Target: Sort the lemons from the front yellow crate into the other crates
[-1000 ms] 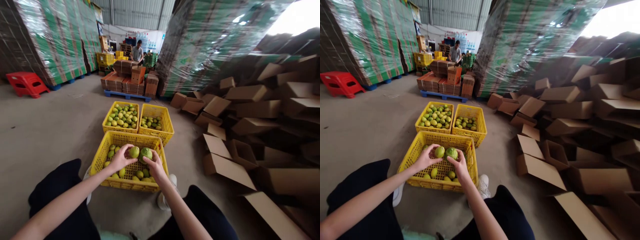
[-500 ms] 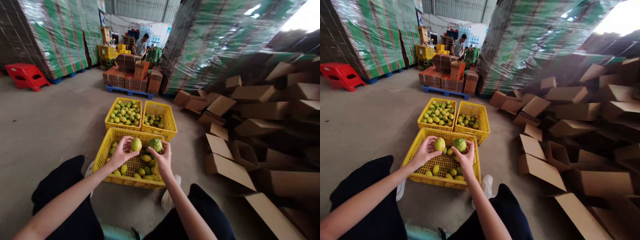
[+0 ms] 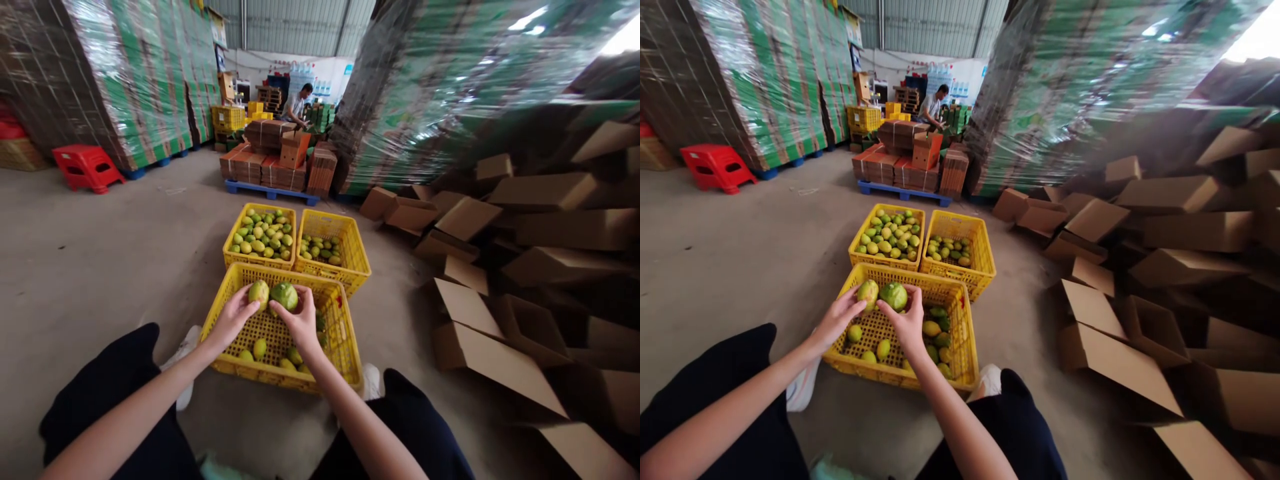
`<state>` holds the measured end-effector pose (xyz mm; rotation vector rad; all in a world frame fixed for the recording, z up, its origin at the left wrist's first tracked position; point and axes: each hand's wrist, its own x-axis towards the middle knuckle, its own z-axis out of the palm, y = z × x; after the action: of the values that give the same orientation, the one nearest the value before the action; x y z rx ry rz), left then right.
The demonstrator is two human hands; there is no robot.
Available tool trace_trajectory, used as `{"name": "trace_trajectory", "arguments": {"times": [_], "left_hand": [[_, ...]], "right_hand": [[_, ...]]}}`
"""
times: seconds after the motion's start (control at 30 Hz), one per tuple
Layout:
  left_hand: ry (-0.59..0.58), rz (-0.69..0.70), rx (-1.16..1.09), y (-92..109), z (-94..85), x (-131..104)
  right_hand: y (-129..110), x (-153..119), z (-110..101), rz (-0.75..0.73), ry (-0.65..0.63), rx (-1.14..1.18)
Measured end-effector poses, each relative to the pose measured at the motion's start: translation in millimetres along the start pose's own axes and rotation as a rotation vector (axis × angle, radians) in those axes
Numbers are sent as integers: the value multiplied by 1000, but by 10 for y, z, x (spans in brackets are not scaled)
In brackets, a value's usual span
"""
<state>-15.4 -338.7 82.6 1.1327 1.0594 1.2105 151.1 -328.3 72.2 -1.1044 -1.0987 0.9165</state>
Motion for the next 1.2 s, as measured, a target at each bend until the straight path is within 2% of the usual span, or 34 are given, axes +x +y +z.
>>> {"name": "trace_trajectory", "arguments": {"times": [0.13, 0.27, 0.47, 0.57, 0.63, 0.73, 1.0, 1.1, 1.2], "left_hand": [[27, -19, 4, -77, -96, 17], [20, 24, 12, -83, -117, 43], [-52, 357, 206, -36, -37, 62], [-32, 424, 192, -22, -14, 95], [-44, 383, 127, 2, -15, 117], [-89, 231, 8, 51, -22, 133], [-67, -98, -306, 96, 50, 186], [-102, -148, -326, 113, 113, 193], [-141, -126, -301, 102, 223, 169]], "right_hand": [[74, -84, 10, -14, -68, -52], [23, -72, -44, -98, -103, -74], [-128, 37, -124, -256, -69, -38], [-176, 44, -152, -286, -65, 63], [-199, 41, -179, -244, -104, 106], [-212, 49, -236, -100, -173, 157], [-181, 88, -353, 182, -157, 313], [-189, 97, -376, 247, -188, 316], [-171, 83, -386, 303, -212, 344]]}}
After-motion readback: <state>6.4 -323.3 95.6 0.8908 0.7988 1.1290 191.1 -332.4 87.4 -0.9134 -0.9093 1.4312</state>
